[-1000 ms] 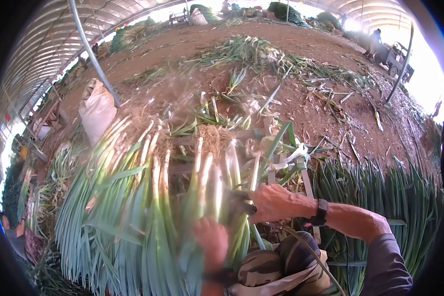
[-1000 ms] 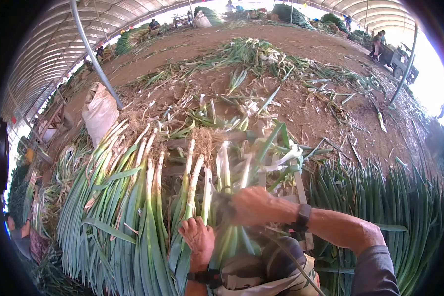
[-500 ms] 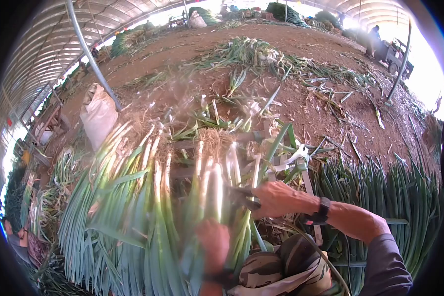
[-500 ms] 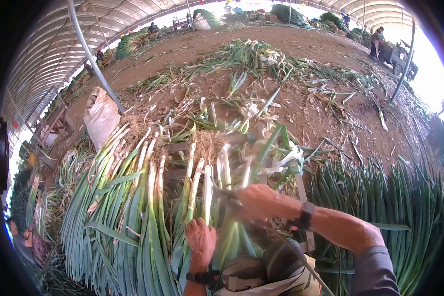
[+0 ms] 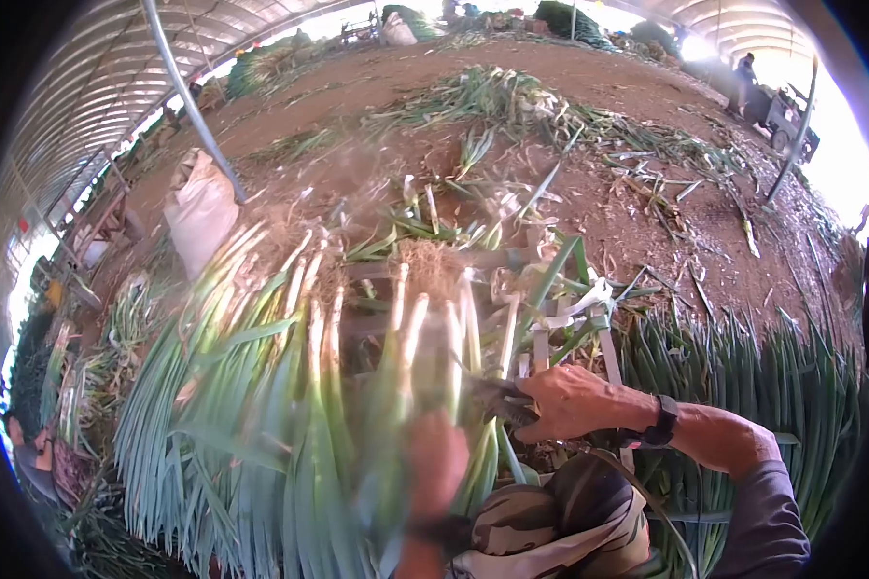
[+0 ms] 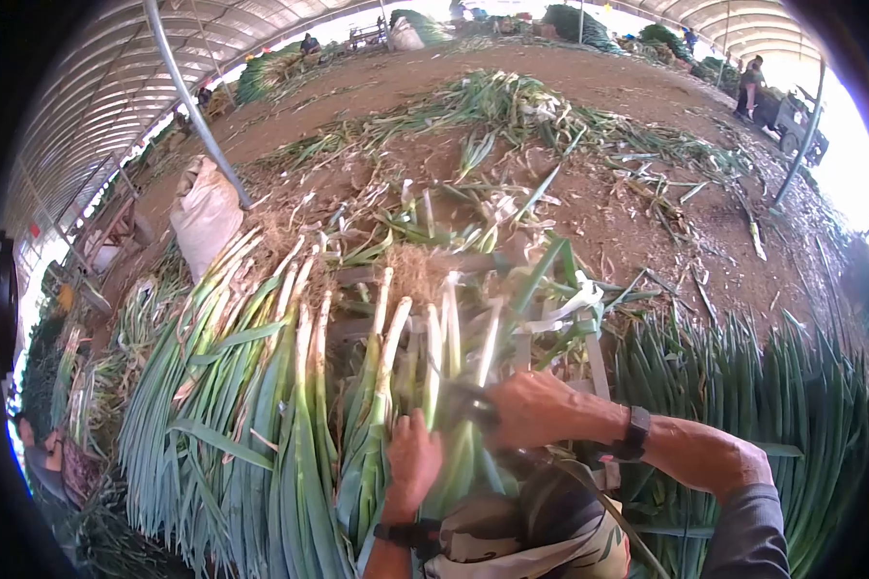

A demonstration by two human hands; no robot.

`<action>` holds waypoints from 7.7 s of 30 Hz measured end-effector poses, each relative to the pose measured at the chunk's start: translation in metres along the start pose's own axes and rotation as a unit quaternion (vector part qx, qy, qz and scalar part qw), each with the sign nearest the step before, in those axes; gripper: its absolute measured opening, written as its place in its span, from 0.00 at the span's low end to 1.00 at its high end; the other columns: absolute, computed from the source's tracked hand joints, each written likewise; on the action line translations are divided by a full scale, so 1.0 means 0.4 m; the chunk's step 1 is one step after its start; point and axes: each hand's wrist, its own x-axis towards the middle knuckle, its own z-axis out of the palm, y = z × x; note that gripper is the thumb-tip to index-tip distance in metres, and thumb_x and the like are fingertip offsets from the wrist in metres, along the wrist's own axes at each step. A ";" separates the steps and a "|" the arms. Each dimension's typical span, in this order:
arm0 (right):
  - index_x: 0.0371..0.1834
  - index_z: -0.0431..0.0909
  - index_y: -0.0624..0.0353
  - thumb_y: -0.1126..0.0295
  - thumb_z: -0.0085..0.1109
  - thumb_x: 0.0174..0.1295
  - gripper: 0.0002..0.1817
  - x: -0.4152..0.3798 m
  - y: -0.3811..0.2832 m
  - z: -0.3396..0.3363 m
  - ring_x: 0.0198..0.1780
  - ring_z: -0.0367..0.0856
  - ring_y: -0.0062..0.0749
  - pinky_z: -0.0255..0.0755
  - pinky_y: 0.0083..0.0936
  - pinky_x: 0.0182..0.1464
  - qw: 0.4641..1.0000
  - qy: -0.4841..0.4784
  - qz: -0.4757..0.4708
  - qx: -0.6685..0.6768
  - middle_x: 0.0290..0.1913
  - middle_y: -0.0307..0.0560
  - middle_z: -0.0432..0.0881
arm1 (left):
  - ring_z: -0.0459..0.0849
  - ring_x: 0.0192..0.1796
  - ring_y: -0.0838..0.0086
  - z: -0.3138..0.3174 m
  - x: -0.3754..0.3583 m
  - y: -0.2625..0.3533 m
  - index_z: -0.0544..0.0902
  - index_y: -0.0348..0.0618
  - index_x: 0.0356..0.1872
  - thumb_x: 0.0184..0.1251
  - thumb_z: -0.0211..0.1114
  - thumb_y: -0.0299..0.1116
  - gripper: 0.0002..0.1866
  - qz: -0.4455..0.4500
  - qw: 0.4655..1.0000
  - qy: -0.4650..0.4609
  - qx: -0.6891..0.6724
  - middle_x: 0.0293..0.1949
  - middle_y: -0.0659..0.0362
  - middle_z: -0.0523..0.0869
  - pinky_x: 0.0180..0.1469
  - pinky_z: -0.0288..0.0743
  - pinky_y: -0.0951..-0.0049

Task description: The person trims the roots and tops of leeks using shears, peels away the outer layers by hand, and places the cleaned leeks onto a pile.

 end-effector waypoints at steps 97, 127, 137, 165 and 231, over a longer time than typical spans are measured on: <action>0.48 0.81 0.60 0.50 0.69 0.55 0.27 0.163 -0.055 0.047 0.24 0.81 0.46 0.75 0.42 0.28 0.998 -0.015 -0.067 0.005 0.24 0.52 0.81 | 0.82 0.51 0.47 0.006 0.138 -0.164 0.78 0.40 0.58 0.56 0.66 0.29 0.25 -0.086 0.991 0.101 -0.036 0.48 0.45 0.82 0.53 0.78 0.50; 0.27 0.85 0.63 0.52 0.63 0.57 0.21 0.311 0.011 -0.013 0.19 0.77 0.32 0.72 0.31 0.22 0.995 0.085 0.037 -0.044 0.21 0.45 0.81 | 0.85 0.52 0.46 -0.063 0.115 -0.105 0.80 0.33 0.55 0.56 0.63 0.27 0.22 -0.104 0.994 -0.031 -0.035 0.50 0.41 0.85 0.56 0.79 0.52; 0.47 0.85 0.58 0.56 0.64 0.54 0.22 0.288 0.032 -0.006 0.18 0.79 0.33 0.74 0.35 0.23 0.998 0.052 0.035 0.023 0.16 0.44 0.78 | 0.86 0.50 0.46 -0.082 0.144 -0.114 0.81 0.37 0.58 0.57 0.65 0.35 0.26 -0.134 0.987 -0.069 -0.049 0.46 0.39 0.87 0.56 0.78 0.51; 0.33 0.83 0.62 0.53 0.67 0.52 0.20 0.197 -0.106 0.058 0.25 0.82 0.48 0.75 0.43 0.29 0.993 -0.070 -0.088 0.023 0.21 0.53 0.80 | 0.78 0.53 0.49 -0.037 0.094 -0.192 0.81 0.38 0.53 0.68 0.65 0.38 0.18 -0.045 0.986 0.156 0.035 0.47 0.46 0.82 0.57 0.73 0.52; 0.31 0.79 0.68 0.50 0.67 0.54 0.25 0.125 -0.129 0.053 0.28 0.84 0.55 0.78 0.44 0.32 0.996 -0.001 -0.086 0.029 0.25 0.60 0.82 | 0.82 0.46 0.36 -0.023 0.001 -0.279 0.73 0.31 0.58 0.66 0.61 0.38 0.24 -0.154 0.976 0.001 -0.152 0.42 0.32 0.84 0.49 0.77 0.47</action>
